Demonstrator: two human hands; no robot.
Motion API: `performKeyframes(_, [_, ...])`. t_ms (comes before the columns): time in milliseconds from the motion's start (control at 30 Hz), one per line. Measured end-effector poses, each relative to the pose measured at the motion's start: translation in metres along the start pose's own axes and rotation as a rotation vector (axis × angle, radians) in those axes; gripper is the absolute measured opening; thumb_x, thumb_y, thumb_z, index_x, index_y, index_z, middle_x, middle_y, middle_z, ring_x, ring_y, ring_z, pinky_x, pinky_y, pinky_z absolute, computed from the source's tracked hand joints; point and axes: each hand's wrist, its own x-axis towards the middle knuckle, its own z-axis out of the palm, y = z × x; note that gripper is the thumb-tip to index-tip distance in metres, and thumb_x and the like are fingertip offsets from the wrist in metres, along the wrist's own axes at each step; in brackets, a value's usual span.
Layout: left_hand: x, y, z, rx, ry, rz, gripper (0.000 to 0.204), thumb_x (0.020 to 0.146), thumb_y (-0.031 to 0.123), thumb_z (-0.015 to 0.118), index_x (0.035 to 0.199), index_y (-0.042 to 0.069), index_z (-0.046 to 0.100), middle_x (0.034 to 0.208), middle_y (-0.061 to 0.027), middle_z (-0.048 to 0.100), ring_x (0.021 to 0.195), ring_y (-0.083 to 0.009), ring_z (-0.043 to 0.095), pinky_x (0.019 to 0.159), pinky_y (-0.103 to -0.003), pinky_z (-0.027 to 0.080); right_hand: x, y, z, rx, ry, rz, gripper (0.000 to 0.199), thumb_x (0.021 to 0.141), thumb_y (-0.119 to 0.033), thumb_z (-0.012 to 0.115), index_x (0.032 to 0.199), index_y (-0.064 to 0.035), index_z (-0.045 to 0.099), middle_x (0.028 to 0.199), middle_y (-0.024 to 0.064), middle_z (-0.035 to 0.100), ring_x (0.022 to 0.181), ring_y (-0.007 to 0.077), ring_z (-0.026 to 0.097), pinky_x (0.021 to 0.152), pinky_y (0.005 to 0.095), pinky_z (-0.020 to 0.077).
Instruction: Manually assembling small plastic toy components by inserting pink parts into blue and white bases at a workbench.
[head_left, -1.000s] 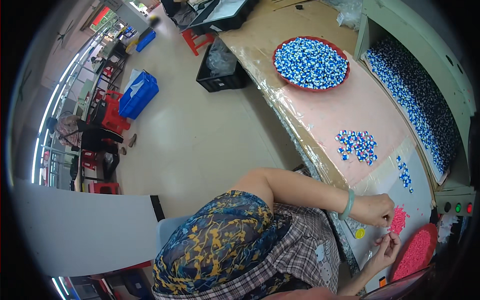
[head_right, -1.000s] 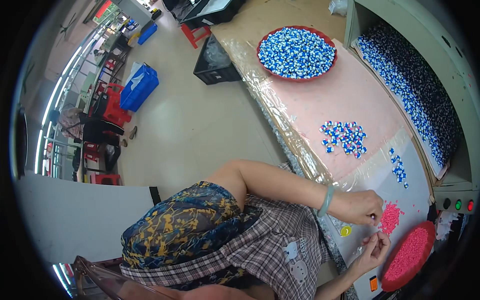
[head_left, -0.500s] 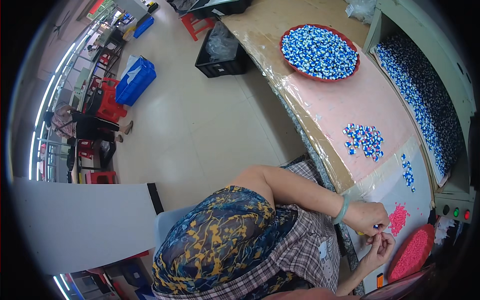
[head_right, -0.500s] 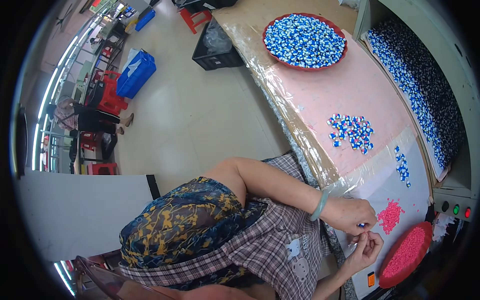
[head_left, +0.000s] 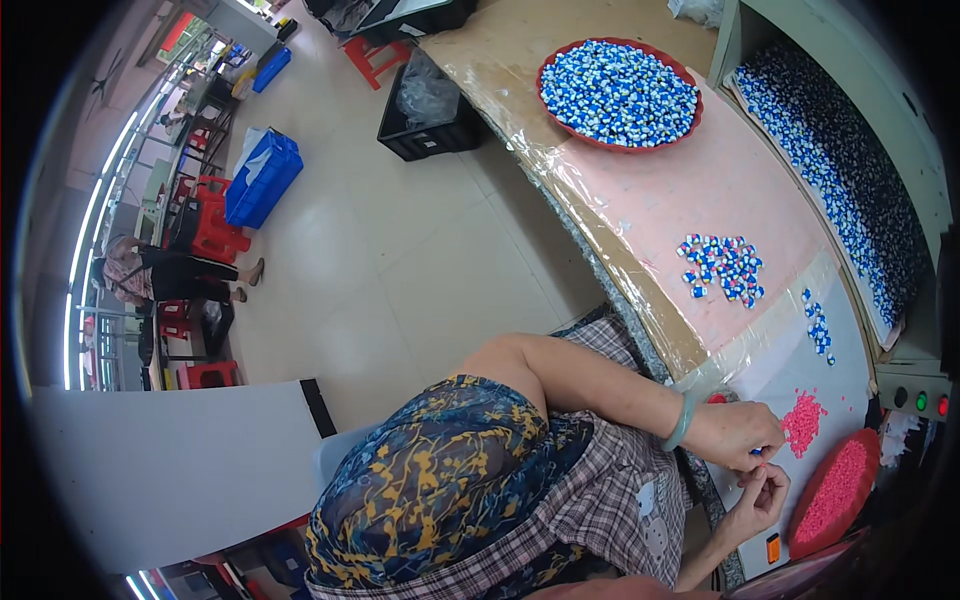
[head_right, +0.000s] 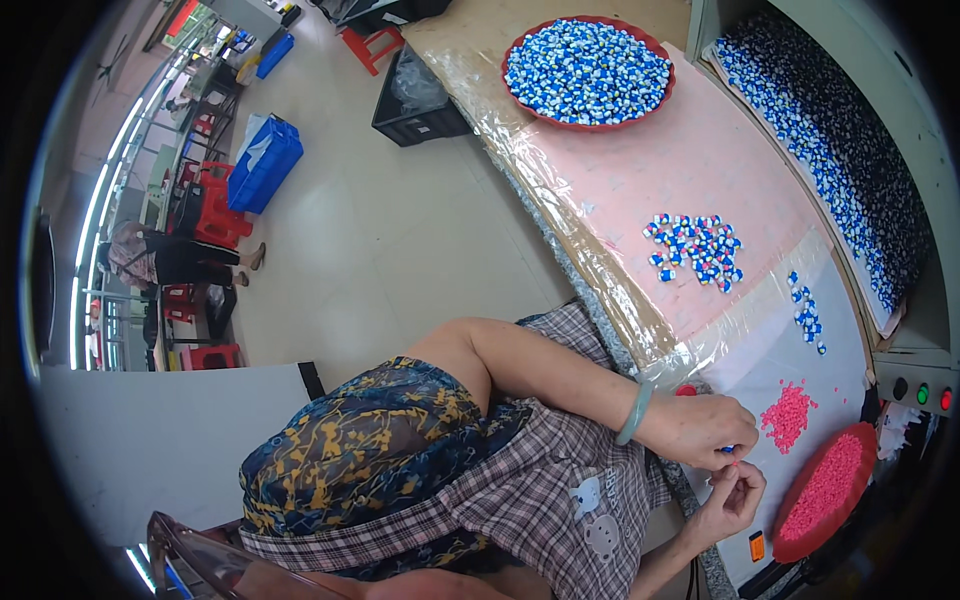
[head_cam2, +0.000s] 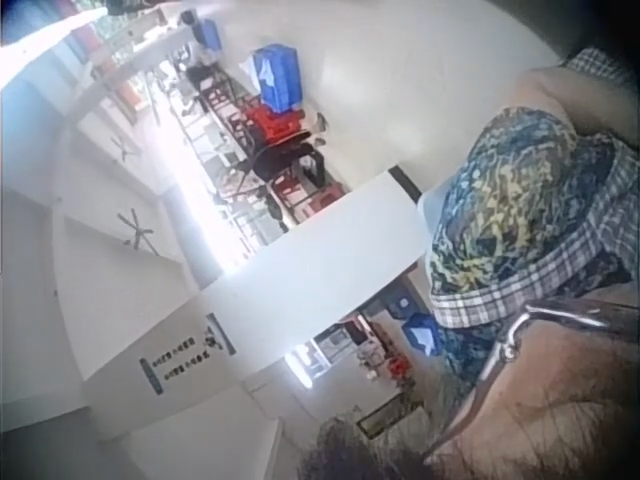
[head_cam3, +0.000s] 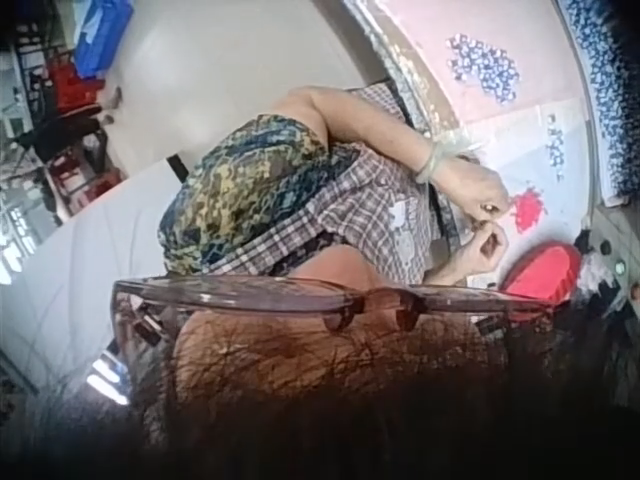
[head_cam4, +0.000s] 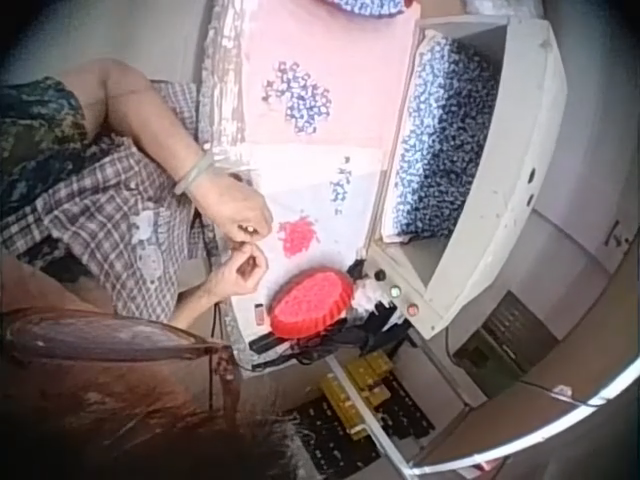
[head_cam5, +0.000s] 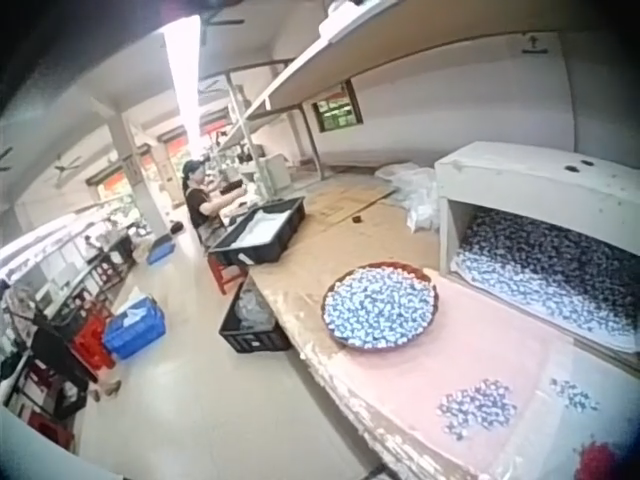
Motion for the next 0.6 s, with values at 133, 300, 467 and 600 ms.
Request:
performKeyframes(133, [0.003,0.002,0.008,-0.007,-0.045,-0.018,0.012,0.074,0.011,0.067,0.075,0.001,0.06,0.077,-0.0155,0.063,0.077,-0.0351,0.064,0.069,-0.043,0.049,-0.006,0.005,-0.01,0.023,0.011,-0.009,0.007,0.097,-0.005,0.061,0.094,0.0002,0.057,0.083,0.002,0.056,0.07,0.0076,0.051,0.062,0.0213,0.0421])
performKeyframes(300, [0.0,0.002,-0.001,-0.008,-0.082,-0.023,0.016,0.08,0.014,0.067,0.083,-0.001,0.062,0.081,-0.0157,0.063,0.078,-0.0341,0.064,0.07,-0.041,0.05,-0.007,0.003,-0.011,0.156,-0.049,0.15,0.008,0.095,-0.004,0.062,0.093,-0.0009,0.055,0.085,0.0023,0.057,0.068,0.0076,0.054,0.059,0.0215,0.0442])
performKeyframes(467, [0.006,0.012,-0.016,0.006,-0.146,-0.183,0.016,0.085,0.016,0.069,0.091,0.001,0.066,0.085,-0.0137,0.065,0.071,-0.027,0.064,0.064,-0.035,0.05,0.003,-0.014,0.002,0.305,-0.094,0.268,0.005,0.094,-0.002,0.061,0.094,-0.0016,0.057,0.078,0.0017,0.06,0.067,0.0071,0.057,0.059,0.0203,0.0453])
performKeyframes(600, [0.012,0.014,-0.021,-0.092,-0.227,-0.219,0.013,0.088,0.009,0.068,0.097,0.0,0.067,0.088,-0.0091,0.065,0.073,-0.0148,0.062,0.064,-0.028,0.049,0.004,-0.015,-0.003,0.403,-0.068,0.337,0.006,0.094,-0.006,0.062,0.093,-0.0017,0.057,0.074,0.0024,0.06,0.061,0.0074,0.056,0.054,0.0204,0.044])
